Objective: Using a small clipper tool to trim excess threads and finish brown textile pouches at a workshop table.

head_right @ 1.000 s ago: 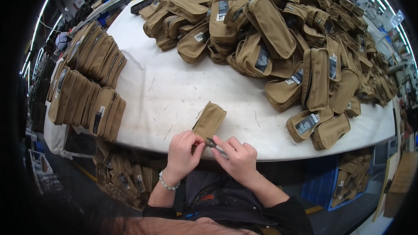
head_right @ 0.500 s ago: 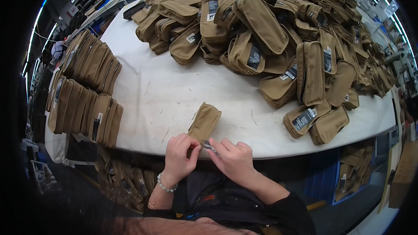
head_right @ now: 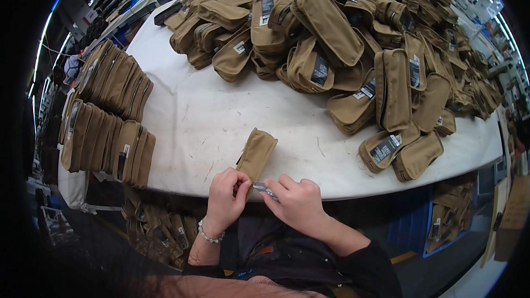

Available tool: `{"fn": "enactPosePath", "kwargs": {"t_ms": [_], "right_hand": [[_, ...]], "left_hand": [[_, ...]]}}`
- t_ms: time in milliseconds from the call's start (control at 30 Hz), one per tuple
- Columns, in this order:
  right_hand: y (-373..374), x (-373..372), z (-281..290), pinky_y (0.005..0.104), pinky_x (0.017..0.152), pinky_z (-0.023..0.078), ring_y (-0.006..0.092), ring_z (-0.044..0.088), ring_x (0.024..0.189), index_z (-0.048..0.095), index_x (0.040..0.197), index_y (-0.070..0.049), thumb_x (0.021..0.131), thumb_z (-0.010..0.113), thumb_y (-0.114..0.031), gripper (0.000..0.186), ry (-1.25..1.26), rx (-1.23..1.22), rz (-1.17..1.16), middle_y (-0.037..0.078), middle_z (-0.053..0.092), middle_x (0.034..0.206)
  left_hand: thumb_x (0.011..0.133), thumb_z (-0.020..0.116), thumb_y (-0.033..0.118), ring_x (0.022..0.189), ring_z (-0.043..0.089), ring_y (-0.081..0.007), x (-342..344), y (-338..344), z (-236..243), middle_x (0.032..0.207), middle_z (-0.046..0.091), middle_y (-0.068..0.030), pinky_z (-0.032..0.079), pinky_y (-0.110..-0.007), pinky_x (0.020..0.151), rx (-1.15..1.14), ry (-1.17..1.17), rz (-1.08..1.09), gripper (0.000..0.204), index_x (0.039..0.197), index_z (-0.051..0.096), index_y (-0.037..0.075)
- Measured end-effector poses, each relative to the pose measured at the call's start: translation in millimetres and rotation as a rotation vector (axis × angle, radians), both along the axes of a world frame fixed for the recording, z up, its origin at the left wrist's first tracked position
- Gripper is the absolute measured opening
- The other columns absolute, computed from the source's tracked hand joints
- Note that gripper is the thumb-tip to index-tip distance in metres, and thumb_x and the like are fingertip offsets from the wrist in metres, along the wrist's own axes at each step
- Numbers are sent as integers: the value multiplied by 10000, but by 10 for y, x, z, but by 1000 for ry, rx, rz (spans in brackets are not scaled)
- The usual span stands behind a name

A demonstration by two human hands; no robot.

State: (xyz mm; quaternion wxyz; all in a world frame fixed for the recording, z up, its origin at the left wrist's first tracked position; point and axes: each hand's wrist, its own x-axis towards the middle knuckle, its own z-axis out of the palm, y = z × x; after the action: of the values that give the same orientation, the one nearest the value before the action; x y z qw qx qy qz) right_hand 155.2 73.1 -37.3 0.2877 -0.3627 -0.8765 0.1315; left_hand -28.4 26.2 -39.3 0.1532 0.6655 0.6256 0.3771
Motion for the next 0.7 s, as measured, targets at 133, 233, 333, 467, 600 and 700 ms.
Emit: {"fn": "enactPosePath", "kwargs": {"t_ms": [133,233,333,467,600,700], "right_hand": [[8,-23,-33,298,482,365,170,519,513,700,950,-168,778,764,-288,219,-8,22,6,-30,546,667],[5,-20,-47,298,488,365,166,518,515,699,934,-164,788,758,-280,195,-24,11,17,-33,547,663],[23,-12,-23,304,466,384,205,532,492,686,921,-115,799,739,-219,169,27,15,75,9,555,679],[44,30,8,305,468,384,205,527,487,696,913,-118,790,746,-214,164,42,-44,53,7,550,668],[68,70,5,300,472,379,197,522,487,703,908,-120,769,763,-216,179,43,-62,42,1,558,675],[81,87,12,296,474,374,192,515,484,703,901,-121,759,769,-211,181,60,-64,41,-5,561,679]], "left_hand": [[819,647,42,621,490,-239,3,14,-9,725,537,-67,369,-356,645,8,20,-25,87,797,563,44],[809,655,42,608,488,-235,-3,16,-10,726,543,-56,365,-347,643,17,9,-25,86,805,569,44],[787,680,45,603,491,-220,-63,-5,-7,724,559,-36,358,-336,636,15,-135,-27,99,802,583,60],[735,763,88,600,505,-189,-184,0,70,697,583,2,344,-327,626,177,-80,-124,163,732,601,98],[617,881,308,604,498,-161,-350,-24,185,602,509,39,320,-315,609,148,-183,-645,389,591,534,136],[628,882,270,603,501,-162,-436,-50,249,610,528,44,330,-305,617,128,-273,-709,329,620,583,135]]}}
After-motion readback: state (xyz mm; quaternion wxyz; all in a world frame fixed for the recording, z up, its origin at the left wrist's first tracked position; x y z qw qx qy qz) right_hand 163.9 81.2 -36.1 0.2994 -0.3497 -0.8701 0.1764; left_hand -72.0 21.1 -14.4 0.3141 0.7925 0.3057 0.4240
